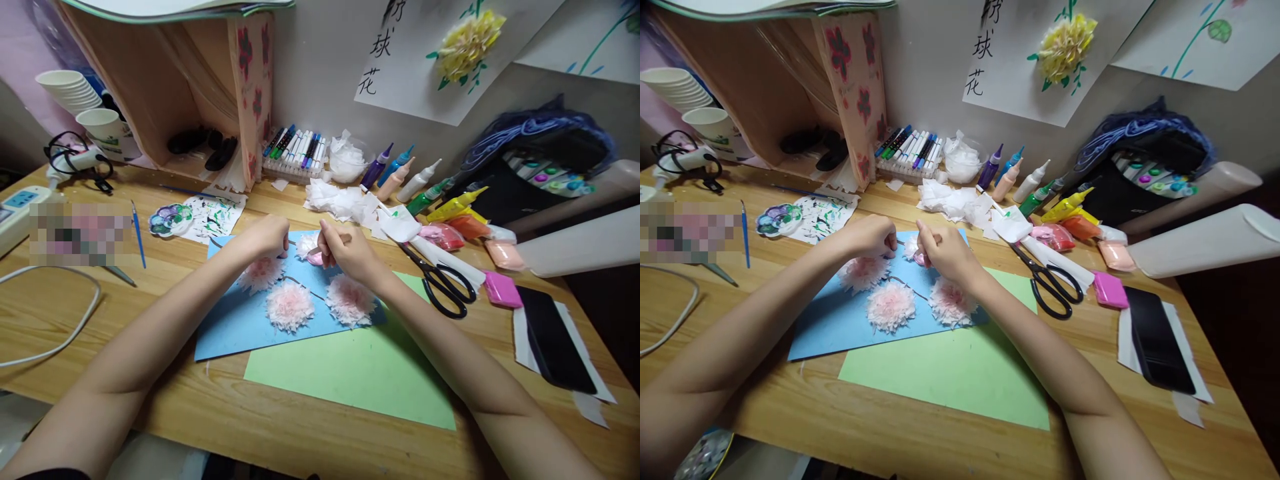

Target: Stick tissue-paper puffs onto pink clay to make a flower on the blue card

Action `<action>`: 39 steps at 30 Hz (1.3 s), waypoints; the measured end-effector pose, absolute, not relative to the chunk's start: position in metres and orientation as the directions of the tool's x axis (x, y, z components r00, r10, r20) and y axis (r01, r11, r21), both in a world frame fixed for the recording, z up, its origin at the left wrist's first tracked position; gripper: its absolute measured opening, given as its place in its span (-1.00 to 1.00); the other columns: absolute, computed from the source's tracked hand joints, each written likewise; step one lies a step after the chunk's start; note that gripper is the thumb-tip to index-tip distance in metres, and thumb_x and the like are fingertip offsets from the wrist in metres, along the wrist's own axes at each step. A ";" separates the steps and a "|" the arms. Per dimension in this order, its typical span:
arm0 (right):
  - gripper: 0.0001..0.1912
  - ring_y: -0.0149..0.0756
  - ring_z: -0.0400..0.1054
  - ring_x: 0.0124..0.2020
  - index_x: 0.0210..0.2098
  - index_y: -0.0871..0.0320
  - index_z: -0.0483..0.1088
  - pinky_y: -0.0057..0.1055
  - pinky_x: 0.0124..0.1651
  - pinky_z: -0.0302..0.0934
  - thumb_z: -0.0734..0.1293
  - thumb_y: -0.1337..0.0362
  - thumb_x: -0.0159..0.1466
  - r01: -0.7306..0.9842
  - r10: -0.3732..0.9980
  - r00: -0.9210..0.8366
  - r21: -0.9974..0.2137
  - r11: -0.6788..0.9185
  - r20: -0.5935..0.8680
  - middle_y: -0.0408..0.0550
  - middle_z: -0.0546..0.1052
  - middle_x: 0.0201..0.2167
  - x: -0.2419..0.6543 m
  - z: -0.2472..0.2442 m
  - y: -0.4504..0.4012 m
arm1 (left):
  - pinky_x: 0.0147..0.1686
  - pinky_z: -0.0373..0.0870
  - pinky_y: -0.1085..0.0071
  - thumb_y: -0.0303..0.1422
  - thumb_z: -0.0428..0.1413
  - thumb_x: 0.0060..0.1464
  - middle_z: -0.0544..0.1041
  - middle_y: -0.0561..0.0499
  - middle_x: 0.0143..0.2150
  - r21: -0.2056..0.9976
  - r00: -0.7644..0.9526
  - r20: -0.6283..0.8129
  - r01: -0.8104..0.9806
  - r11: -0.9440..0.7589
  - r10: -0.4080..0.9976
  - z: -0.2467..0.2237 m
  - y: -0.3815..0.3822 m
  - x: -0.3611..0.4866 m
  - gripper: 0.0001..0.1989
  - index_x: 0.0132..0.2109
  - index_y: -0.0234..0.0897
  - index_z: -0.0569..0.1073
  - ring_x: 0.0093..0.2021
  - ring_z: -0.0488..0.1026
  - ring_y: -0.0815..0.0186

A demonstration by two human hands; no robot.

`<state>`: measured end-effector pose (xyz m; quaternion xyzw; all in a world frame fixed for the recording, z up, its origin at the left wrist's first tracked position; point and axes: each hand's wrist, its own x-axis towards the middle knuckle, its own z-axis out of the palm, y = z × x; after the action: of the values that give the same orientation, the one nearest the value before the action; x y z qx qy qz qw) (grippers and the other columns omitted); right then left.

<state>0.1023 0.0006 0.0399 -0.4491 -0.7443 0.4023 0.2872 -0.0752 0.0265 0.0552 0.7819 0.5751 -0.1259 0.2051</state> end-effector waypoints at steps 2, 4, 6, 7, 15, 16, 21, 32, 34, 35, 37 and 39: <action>-0.43 -0.45 0.22 -0.77 -0.68 0.15 0.17 -0.51 -0.66 0.10 0.04 -0.04 0.34 0.407 0.934 -0.352 -0.908 0.097 -0.058 -0.14 0.35 -0.80 0.094 0.043 0.010 | -0.40 0.25 0.51 -0.40 0.21 -0.15 0.60 -0.03 -0.32 0.168 0.308 -0.431 0.951 -0.261 0.848 0.056 0.026 -0.074 -0.82 -0.30 -0.27 0.58 -0.31 0.48 0.29; -0.44 -0.42 0.23 -0.81 -0.69 0.14 0.17 -0.51 -0.73 0.09 0.07 -0.04 0.32 0.403 0.934 -0.312 -0.915 -0.036 -0.174 -0.11 0.36 -0.83 0.086 0.045 0.019 | -0.39 0.25 0.51 -0.41 0.21 -0.15 0.60 -0.04 -0.32 0.150 0.300 -0.432 0.954 -0.260 0.851 0.059 0.025 -0.073 -0.82 -0.30 -0.27 0.59 -0.30 0.48 0.27; -0.47 -0.38 0.25 -0.83 -0.67 0.14 0.17 -0.49 -0.76 0.11 0.09 -0.02 0.32 0.426 0.926 -0.297 -0.900 -0.090 -0.233 -0.09 0.37 -0.84 0.079 0.046 0.026 | -0.38 0.26 0.50 -0.43 0.20 -0.15 0.60 -0.05 -0.32 0.136 0.291 -0.428 0.957 -0.257 0.856 0.061 0.023 -0.071 -0.82 -0.30 -0.28 0.59 -0.29 0.48 0.26; -0.48 -0.36 0.25 -0.84 -0.66 0.14 0.18 -0.47 -0.76 0.12 0.09 0.00 0.32 0.445 0.926 -0.290 -0.891 -0.092 -0.240 -0.08 0.37 -0.85 0.077 0.046 0.029 | -0.38 0.26 0.50 -0.43 0.20 -0.15 0.60 -0.05 -0.32 0.132 0.289 -0.427 0.957 -0.257 0.857 0.062 0.023 -0.071 -0.83 -0.30 -0.28 0.59 -0.29 0.48 0.25; -0.48 -0.42 0.26 -0.80 -0.68 0.17 0.21 -0.53 -0.75 0.10 0.14 0.02 0.31 0.399 0.903 -0.368 -0.915 -0.061 -0.221 -0.07 0.41 -0.80 0.091 0.057 0.019 | -0.36 0.26 0.50 -0.46 0.20 -0.16 0.59 -0.04 -0.31 0.143 0.275 -0.420 0.961 -0.236 0.865 0.060 0.023 -0.072 -0.83 -0.32 -0.27 0.58 -0.27 0.48 0.25; -0.47 -0.45 0.24 -0.80 -0.68 0.18 0.21 -0.54 -0.74 0.09 0.15 -0.01 0.29 0.371 0.908 -0.378 -0.928 -0.027 -0.178 -0.08 0.40 -0.80 0.098 0.061 0.015 | -0.36 0.26 0.49 -0.46 0.20 -0.16 0.59 -0.05 -0.30 0.152 0.274 -0.424 0.961 -0.231 0.863 0.061 0.023 -0.072 -0.84 -0.32 -0.27 0.58 -0.27 0.49 0.24; -0.55 -0.36 0.39 -0.56 -0.55 0.18 0.27 -0.45 -0.48 0.28 0.16 -0.03 0.29 0.272 0.918 -0.391 -0.945 0.183 0.065 -0.05 0.49 -0.61 0.136 0.073 0.012 | -0.39 0.25 0.47 -0.46 0.20 -0.14 0.60 -0.07 -0.26 0.176 0.284 -0.423 0.957 -0.229 0.861 0.064 0.021 -0.073 -0.84 -0.31 -0.29 0.58 -0.24 0.49 0.22; -0.92 -0.10 0.33 -0.19 -0.31 0.17 0.31 -0.30 -0.23 0.18 0.25 0.43 0.19 0.725 0.747 -0.510 -0.253 0.640 0.427 0.10 0.47 -0.27 0.153 0.012 0.065 | -0.41 0.24 0.49 -0.49 0.20 -0.17 0.61 -0.05 -0.29 0.207 0.283 -0.409 0.955 -0.214 0.867 0.064 0.022 -0.076 -0.85 -0.35 -0.26 0.57 -0.25 0.50 0.24; -0.88 -0.11 0.32 -0.25 -0.33 0.18 0.31 -0.32 -0.28 0.15 0.23 0.48 0.15 0.776 0.775 -0.489 -0.205 0.596 0.401 0.08 0.46 -0.34 0.153 0.008 0.069 | -0.42 0.22 0.48 -0.51 0.19 -0.17 0.61 -0.06 -0.30 0.221 0.280 -0.415 0.954 -0.203 0.865 0.065 0.021 -0.076 -0.84 -0.35 -0.28 0.57 -0.26 0.51 0.23; -0.86 -0.13 0.31 -0.29 -0.36 0.18 0.30 -0.33 -0.30 0.13 0.20 0.50 0.14 0.790 0.783 -0.479 -0.196 0.582 0.397 0.07 0.45 -0.38 0.153 0.008 0.070 | -0.43 0.22 0.47 -0.52 0.19 -0.18 0.61 -0.05 -0.30 0.227 0.276 -0.419 0.954 -0.194 0.865 0.065 0.021 -0.076 -0.84 -0.35 -0.28 0.57 -0.26 0.51 0.23; -0.83 -0.16 0.29 -0.35 -0.40 0.16 0.29 -0.34 -0.31 0.11 0.16 0.52 0.13 0.783 0.780 -0.467 -0.216 0.584 0.416 0.04 0.43 -0.43 0.155 0.011 0.070 | -0.42 0.22 0.47 -0.53 0.20 -0.19 0.61 -0.04 -0.31 0.235 0.268 -0.424 0.955 -0.181 0.865 0.066 0.021 -0.076 -0.84 -0.36 -0.27 0.57 -0.26 0.51 0.23; -0.84 -0.18 0.28 -0.37 -0.42 0.15 0.27 -0.35 -0.31 0.11 0.16 0.51 0.11 0.746 0.769 -0.449 -0.283 0.603 0.456 0.01 0.42 -0.44 0.158 0.016 0.069 | -0.41 0.23 0.47 -0.52 0.20 -0.19 0.61 -0.04 -0.31 0.238 0.266 -0.421 0.955 -0.178 0.867 0.065 0.021 -0.076 -0.85 -0.37 -0.26 0.57 -0.25 0.51 0.23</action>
<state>0.1579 0.0690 0.0164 -0.4448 -0.8510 0.0206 0.2785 -0.0760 0.0209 0.0654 0.7615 0.5982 -0.0948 0.2308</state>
